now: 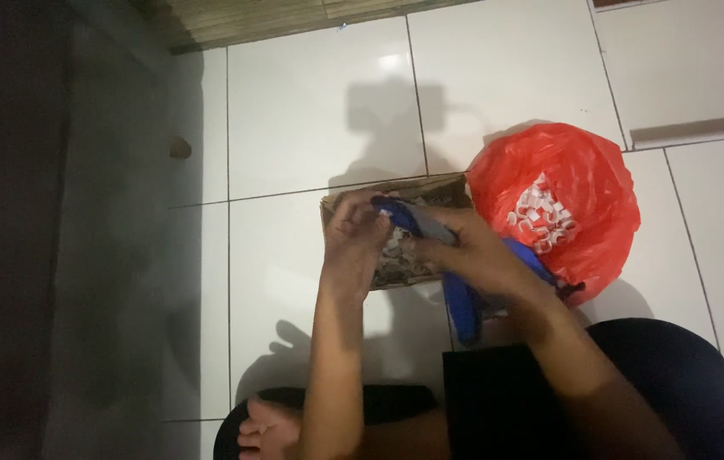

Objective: Manually stapling small white plastic fasteners one by one using a blue hand stapler while sitting on the floor.

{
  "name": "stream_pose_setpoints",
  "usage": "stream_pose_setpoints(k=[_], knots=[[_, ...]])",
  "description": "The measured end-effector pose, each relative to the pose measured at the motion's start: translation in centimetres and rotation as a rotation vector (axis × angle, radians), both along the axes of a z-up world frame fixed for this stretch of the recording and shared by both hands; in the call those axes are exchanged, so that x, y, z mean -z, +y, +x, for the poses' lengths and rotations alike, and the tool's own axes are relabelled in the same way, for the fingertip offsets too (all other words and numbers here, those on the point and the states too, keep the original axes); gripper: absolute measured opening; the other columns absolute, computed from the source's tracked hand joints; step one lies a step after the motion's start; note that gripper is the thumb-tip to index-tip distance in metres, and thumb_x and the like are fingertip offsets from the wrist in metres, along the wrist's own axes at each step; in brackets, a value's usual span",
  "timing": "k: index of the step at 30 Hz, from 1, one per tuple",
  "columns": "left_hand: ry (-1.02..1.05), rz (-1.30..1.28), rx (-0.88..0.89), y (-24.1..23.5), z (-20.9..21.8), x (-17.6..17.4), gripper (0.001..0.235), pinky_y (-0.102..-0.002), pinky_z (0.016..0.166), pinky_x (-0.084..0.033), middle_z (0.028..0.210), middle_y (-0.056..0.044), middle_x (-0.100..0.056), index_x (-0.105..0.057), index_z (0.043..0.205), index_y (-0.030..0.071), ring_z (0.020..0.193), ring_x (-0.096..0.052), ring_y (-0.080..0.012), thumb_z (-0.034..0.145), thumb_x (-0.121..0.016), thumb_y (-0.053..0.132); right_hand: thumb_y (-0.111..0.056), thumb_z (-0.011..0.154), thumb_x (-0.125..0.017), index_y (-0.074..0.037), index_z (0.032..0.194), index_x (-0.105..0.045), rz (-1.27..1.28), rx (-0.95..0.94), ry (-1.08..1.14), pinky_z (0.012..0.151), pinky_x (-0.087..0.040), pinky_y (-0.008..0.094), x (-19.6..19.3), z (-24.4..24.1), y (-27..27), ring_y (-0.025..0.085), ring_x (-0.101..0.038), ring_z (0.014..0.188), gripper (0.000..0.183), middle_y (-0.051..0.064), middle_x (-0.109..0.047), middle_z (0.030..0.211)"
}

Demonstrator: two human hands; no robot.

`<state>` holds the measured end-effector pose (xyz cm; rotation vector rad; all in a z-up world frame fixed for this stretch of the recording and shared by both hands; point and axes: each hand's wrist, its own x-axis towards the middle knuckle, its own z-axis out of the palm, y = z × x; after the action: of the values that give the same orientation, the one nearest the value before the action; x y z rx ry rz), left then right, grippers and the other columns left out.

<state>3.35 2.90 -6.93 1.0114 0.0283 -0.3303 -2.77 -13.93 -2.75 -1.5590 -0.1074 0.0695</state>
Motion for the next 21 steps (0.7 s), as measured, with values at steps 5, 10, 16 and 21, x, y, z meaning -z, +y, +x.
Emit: stream_pose_setpoints(k=[5, 10, 16, 21], knots=[[-0.065, -0.004, 0.029, -0.2, -0.2, 0.7, 0.026, -0.039, 0.098, -0.05, 0.11, -0.014, -0.067, -0.065, 0.107, 0.007, 0.11, -0.063, -0.0254, 0.086, -0.068, -0.007, -0.016, 0.089, -0.063, -0.004, 0.081, -0.062, 0.58, -0.02, 0.227, 0.036, -0.035, 0.019, 1.0, 0.1, 0.3, 0.006, -0.044, 0.039, 0.015, -0.001, -0.046, 0.052], [-0.073, -0.107, 0.04, -0.2, 0.0, 1.8, 0.022, -0.039, 0.099, -0.05, 0.112, -0.013, -0.069, -0.068, 0.105, 0.009, 0.112, -0.063, -0.0243, 0.086, -0.07, -0.003, -0.02, 0.086, -0.065, -0.002, 0.09, -0.065, 0.666, 0.031, 0.281, 0.034, -0.037, 0.019, -0.7, -0.2, 1.2, 0.004, -0.043, 0.035, 0.018, -0.001, -0.045, 0.051], [-0.031, -0.173, 0.003, 0.0, 0.1, 1.3, 0.023, -0.035, 0.093, -0.054, 0.102, -0.011, -0.071, -0.066, 0.1, 0.008, 0.1, -0.068, -0.0227, 0.082, -0.08, 0.01, -0.004, 0.089, -0.065, -0.007, 0.071, -0.06, 0.391, -0.054, 0.118, 0.039, -0.03, 0.021, -0.1, 0.5, 1.0, 0.005, -0.038, 0.042, 0.018, -0.003, -0.044, 0.052], [-0.046, -0.103, 0.021, 0.4, 0.4, 2.0, 0.017, -0.036, 0.091, -0.054, 0.096, -0.009, -0.069, -0.064, 0.103, 0.008, 0.094, -0.068, -0.0198, 0.089, -0.073, 0.011, -0.006, 0.09, -0.066, 0.001, 0.086, -0.07, -0.133, -0.055, -0.18, 0.052, -0.045, 0.029, -1.7, 0.0, 1.0, 0.015, -0.054, 0.055, 0.009, 0.007, -0.062, 0.064]])
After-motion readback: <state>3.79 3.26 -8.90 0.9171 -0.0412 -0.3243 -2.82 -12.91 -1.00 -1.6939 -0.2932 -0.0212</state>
